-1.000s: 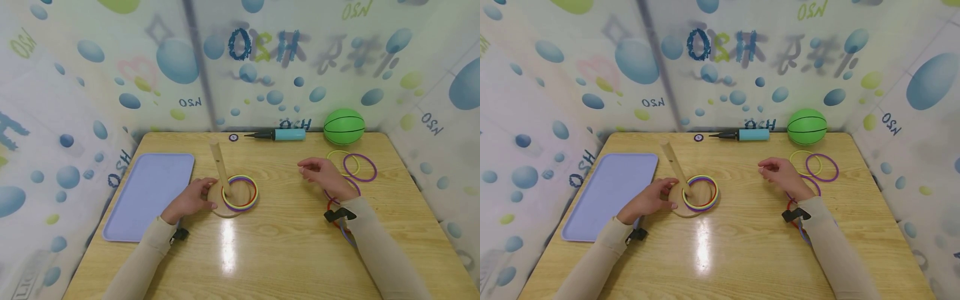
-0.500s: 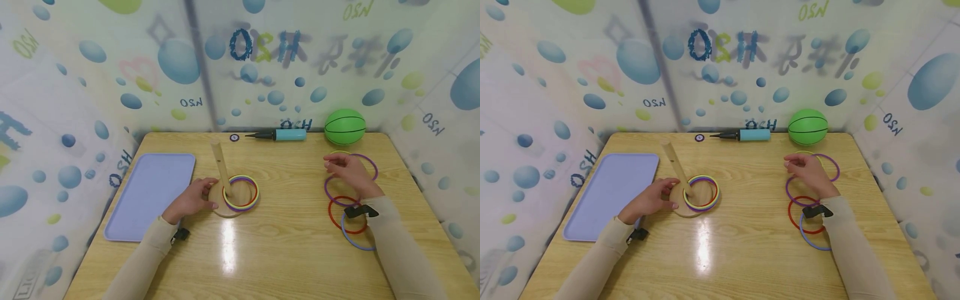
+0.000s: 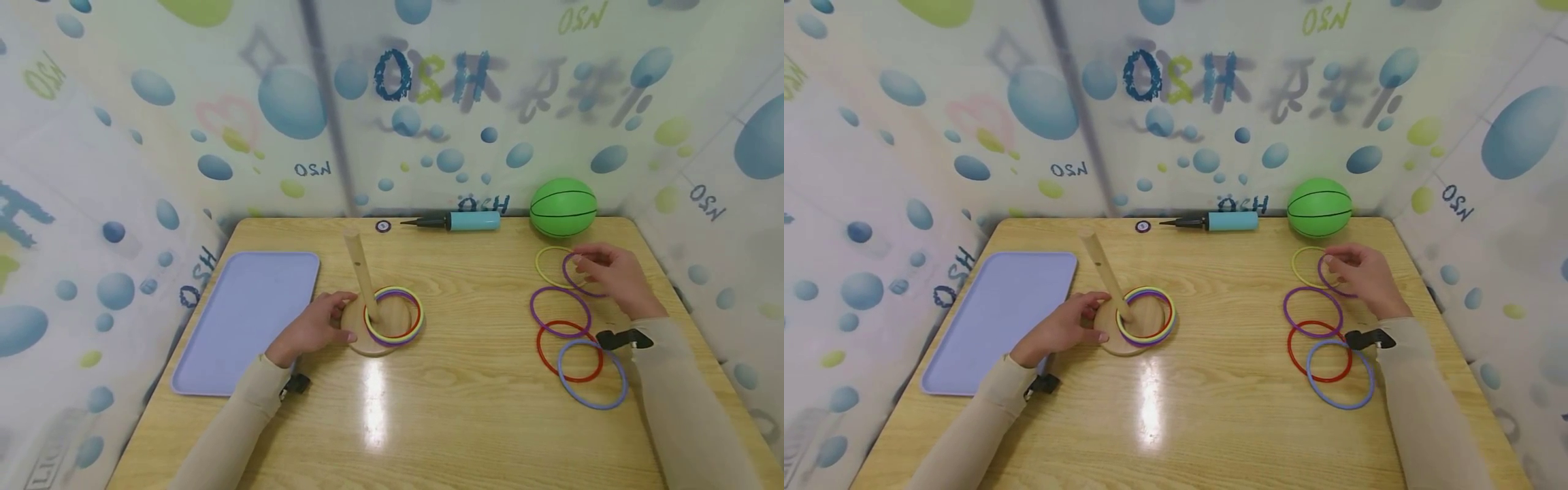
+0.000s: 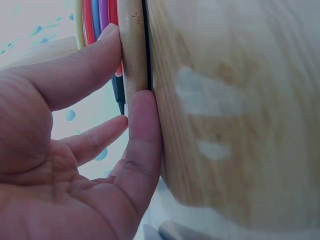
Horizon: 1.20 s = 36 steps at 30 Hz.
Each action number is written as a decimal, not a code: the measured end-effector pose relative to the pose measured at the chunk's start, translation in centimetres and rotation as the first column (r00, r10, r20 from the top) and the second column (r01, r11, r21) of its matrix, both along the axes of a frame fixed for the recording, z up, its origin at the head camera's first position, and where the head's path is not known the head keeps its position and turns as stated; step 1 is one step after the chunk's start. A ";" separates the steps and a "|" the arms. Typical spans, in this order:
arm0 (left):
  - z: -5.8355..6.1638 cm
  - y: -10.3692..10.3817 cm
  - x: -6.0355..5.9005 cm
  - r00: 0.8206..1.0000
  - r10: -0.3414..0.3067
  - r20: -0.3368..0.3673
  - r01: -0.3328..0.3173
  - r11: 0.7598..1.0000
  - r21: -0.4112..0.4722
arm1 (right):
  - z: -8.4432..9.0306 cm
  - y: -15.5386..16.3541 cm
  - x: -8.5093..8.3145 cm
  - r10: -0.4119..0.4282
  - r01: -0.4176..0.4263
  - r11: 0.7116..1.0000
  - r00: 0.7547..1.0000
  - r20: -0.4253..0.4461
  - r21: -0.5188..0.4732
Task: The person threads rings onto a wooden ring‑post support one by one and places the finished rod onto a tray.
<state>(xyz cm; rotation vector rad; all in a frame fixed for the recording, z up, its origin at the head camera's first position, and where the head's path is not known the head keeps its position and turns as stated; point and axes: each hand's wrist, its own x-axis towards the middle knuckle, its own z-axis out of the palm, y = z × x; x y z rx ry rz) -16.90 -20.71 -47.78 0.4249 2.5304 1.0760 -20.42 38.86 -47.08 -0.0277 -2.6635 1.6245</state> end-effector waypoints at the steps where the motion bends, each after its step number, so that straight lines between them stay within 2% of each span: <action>1: 0.0 0.0 0.0 1.000 0.000 -0.002 0.000 1.000 -0.001 | -0.2 0.5 -0.1 -0.006 0.006 1.000 1.000 -0.010 0.000; 5: 0.1 0.1 0.0 1.000 0.001 -0.009 -0.001 1.000 -0.005 | -0.8 2.2 -0.4 -0.032 0.033 0.999 0.998 -0.062 0.016; 9: 0.2 0.1 0.0 1.000 0.007 -0.007 -0.007 1.000 -0.004 | -1.1 3.3 -0.6 -0.055 0.066 0.991 0.994 -0.094 0.118; 13: 0.2 0.1 0.0 1.000 0.007 -0.004 -0.007 1.000 -0.005 | -1.1 4.2 -0.7 -0.081 0.107 0.953 0.991 -0.103 0.283; 16: 0.1 0.0 0.0 1.000 0.006 -0.001 -0.006 1.000 -0.007 | -1.1 4.7 -0.9 -0.096 0.116 0.925 0.993 -0.074 0.361; 23: 0.1 0.0 0.1 1.000 0.011 -0.004 -0.011 1.000 -0.001 | -1.6 5.5 -1.2 -0.063 0.044 0.871 0.998 0.023 0.489; 26: 0.1 0.0 0.1 1.000 0.009 -0.010 -0.009 1.000 -0.002 | -1.7 5.4 -1.1 -0.045 0.015 0.856 0.998 0.046 0.517; 31: 0.2 0.0 0.2 1.000 0.006 -0.015 -0.006 1.000 -0.007 | -1.6 5.1 -1.1 -0.030 -0.006 0.847 0.998 0.059 0.531; 34: 0.1 0.0 0.1 1.000 0.002 -0.023 -0.003 1.000 -0.008 | -1.3 5.1 -1.0 -0.039 -0.006 0.848 0.996 0.075 0.530; 36: 0.0 0.0 0.1 1.000 0.002 -0.026 -0.002 1.000 -0.007 | -1.3 5.2 -0.9 -0.042 -0.008 0.861 0.995 0.087 0.509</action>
